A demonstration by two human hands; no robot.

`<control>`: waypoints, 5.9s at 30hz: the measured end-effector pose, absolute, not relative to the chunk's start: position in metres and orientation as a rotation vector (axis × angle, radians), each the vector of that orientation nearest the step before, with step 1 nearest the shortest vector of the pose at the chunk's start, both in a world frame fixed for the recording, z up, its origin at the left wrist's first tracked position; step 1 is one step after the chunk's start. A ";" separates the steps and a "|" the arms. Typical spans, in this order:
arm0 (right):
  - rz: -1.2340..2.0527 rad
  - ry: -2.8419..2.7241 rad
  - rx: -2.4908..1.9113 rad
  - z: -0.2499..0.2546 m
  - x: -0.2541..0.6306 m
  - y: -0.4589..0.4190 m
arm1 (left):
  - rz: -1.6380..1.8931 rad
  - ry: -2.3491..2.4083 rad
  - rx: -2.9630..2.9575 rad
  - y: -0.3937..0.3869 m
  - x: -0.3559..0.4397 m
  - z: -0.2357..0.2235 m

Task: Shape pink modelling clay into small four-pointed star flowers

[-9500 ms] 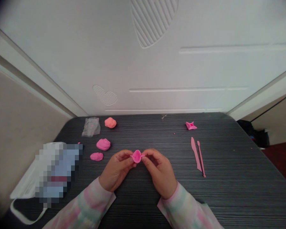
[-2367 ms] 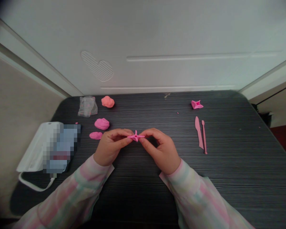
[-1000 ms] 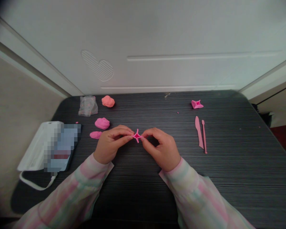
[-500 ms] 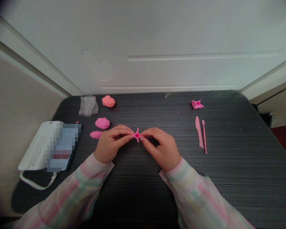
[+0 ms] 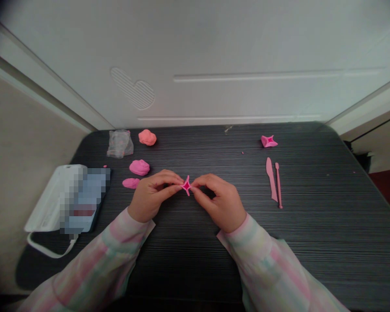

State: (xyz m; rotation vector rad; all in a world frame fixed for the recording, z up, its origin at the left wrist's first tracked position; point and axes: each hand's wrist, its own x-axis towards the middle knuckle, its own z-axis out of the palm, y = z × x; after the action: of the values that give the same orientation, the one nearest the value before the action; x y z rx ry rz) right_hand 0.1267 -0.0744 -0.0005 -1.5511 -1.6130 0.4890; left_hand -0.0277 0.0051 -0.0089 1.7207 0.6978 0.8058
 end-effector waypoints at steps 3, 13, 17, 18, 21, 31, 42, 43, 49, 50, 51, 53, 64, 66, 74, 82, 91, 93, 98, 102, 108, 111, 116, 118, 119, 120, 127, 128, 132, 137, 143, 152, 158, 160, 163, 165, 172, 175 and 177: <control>0.492 -1.615 -1.551 -0.001 0.126 -0.074 | 0.786 0.707 1.707 0.005 -0.028 -0.009; 0.533 -1.697 -1.601 -0.004 0.125 -0.073 | 0.643 0.845 1.459 0.008 -0.024 -0.013; 0.471 -1.760 -1.665 -0.008 0.126 -0.071 | 0.626 0.871 1.416 0.008 -0.023 -0.018; 0.467 -1.761 -1.687 -0.008 0.126 -0.071 | 0.641 0.897 1.447 0.008 -0.023 -0.019; 0.466 -1.755 -1.744 -0.010 0.127 -0.070 | 0.706 1.045 1.702 0.008 -0.024 -0.021; 0.420 -1.897 -1.652 -0.011 0.128 -0.071 | 0.549 0.997 2.203 0.011 -0.030 -0.007; 0.368 -1.898 -1.661 -0.017 0.126 -0.069 | 0.321 0.824 2.394 0.014 -0.034 -0.008; 0.369 -1.877 -1.671 -0.018 0.126 -0.069 | 0.339 0.830 2.390 0.015 -0.034 -0.009; 0.375 -1.827 -1.708 -0.018 0.127 -0.069 | 0.450 0.800 2.347 0.017 -0.032 -0.013; 0.375 -1.828 -1.711 -0.018 0.127 -0.068 | 0.456 0.798 2.350 0.017 -0.032 -0.013; 0.377 -1.828 -1.713 -0.018 0.127 -0.068 | 0.456 0.799 2.356 0.017 -0.032 -0.013; 0.381 -1.823 -1.715 -0.018 0.127 -0.069 | 0.442 0.802 2.371 0.016 -0.032 -0.014; 0.401 -1.838 -1.745 -0.017 0.127 -0.070 | 0.414 0.776 2.417 0.013 -0.031 -0.013; 0.408 -1.835 -1.759 -0.017 0.127 -0.070 | 0.418 0.773 2.413 0.013 -0.031 -0.014; 0.403 -1.875 -1.766 -0.017 0.128 -0.070 | 0.414 0.745 2.427 0.016 -0.033 -0.014; 0.366 -1.921 -1.777 -0.016 0.127 -0.070 | 0.403 0.715 2.480 0.016 -0.032 -0.016; 0.383 -1.920 -1.769 -0.016 0.127 -0.071 | 0.420 0.711 2.478 0.016 -0.032 -0.016; 0.397 -1.905 -1.761 -0.016 0.127 -0.071 | 0.414 0.718 2.474 0.015 -0.032 -0.017; 0.416 -1.875 -1.729 -0.016 0.126 -0.071 | 0.404 0.723 2.473 0.015 -0.033 -0.017; 0.399 -1.859 -1.726 -0.017 0.128 -0.071 | 0.442 0.708 2.462 0.016 -0.033 -0.018; 0.379 -1.843 -1.697 -0.015 0.130 -0.070 | 0.551 0.712 2.345 0.015 -0.031 -0.014; 0.396 -1.803 -1.664 -0.011 0.130 -0.070 | 0.610 0.703 2.203 0.014 -0.031 -0.011; 0.574 -1.655 -1.636 -0.004 0.127 -0.072 | 0.571 0.743 1.922 0.012 -0.031 -0.010; 0.755 -1.513 -1.630 -0.003 0.126 -0.072 | 0.566 0.761 1.764 0.010 -0.030 -0.010; 0.866 -1.416 -1.613 -0.003 0.125 -0.072 | 0.572 0.757 1.678 0.010 -0.030 -0.011; 0.980 -1.308 -1.582 -0.002 0.124 -0.072 | 0.577 0.745 1.596 0.009 -0.030 -0.011; 1.384 -0.896 -1.348 -0.002 0.122 -0.070 | 0.605 0.678 1.488 0.006 -0.030 -0.012; 1.399 -0.890 -1.345 -0.002 0.122 -0.070 | 0.615 0.678 1.518 0.006 -0.030 -0.012; 1.456 -0.888 -1.367 -0.004 0.122 -0.071 | 0.630 0.671 1.636 0.006 -0.031 -0.011; 1.461 -0.905 -1.359 -0.003 0.121 -0.071 | 0.619 0.666 1.668 0.007 -0.031 -0.011; 1.451 -0.909 -1.376 -0.001 0.120 -0.070 | 0.632 0.705 1.646 0.006 -0.030 -0.010; 1.430 -0.935 -1.370 -0.001 0.120 -0.069 | 0.643 0.758 1.570 0.004 -0.028 -0.012; 0.859 -1.278 -1.609 -0.004 0.119 -0.073 | 0.663 0.748 1.598 0.009 -0.031 -0.011; 0.642 -1.448 -1.673 -0.005 0.120 -0.075 | 0.679 0.774 1.704 0.010 -0.032 -0.010; 0.492 -1.596 -1.679 -0.005 0.120 -0.076 | 0.707 0.790 1.850 0.011 -0.032 -0.008; 0.450 -1.648 -1.666 -0.005 0.120 -0.076 | 0.725 0.796 1.903 0.011 -0.032 -0.007; 0.373 -1.638 -1.686 -0.004 0.120 -0.073 | 0.643 0.843 1.796 0.010 -0.031 -0.010; 0.308 -1.663 -1.673 -0.005 0.121 -0.073 | 0.615 0.802 1.647 0.008 -0.030 -0.010; 0.268 -1.699 -1.655 -0.006 0.121 -0.073 | 0.600 0.766 1.527 0.007 -0.028 -0.009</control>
State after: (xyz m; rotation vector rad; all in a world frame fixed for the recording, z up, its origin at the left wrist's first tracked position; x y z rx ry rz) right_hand 0.1211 -0.0727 -0.0058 -1.6553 -1.6991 0.2683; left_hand -0.0282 0.0067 -0.0086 1.5266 0.7660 0.6005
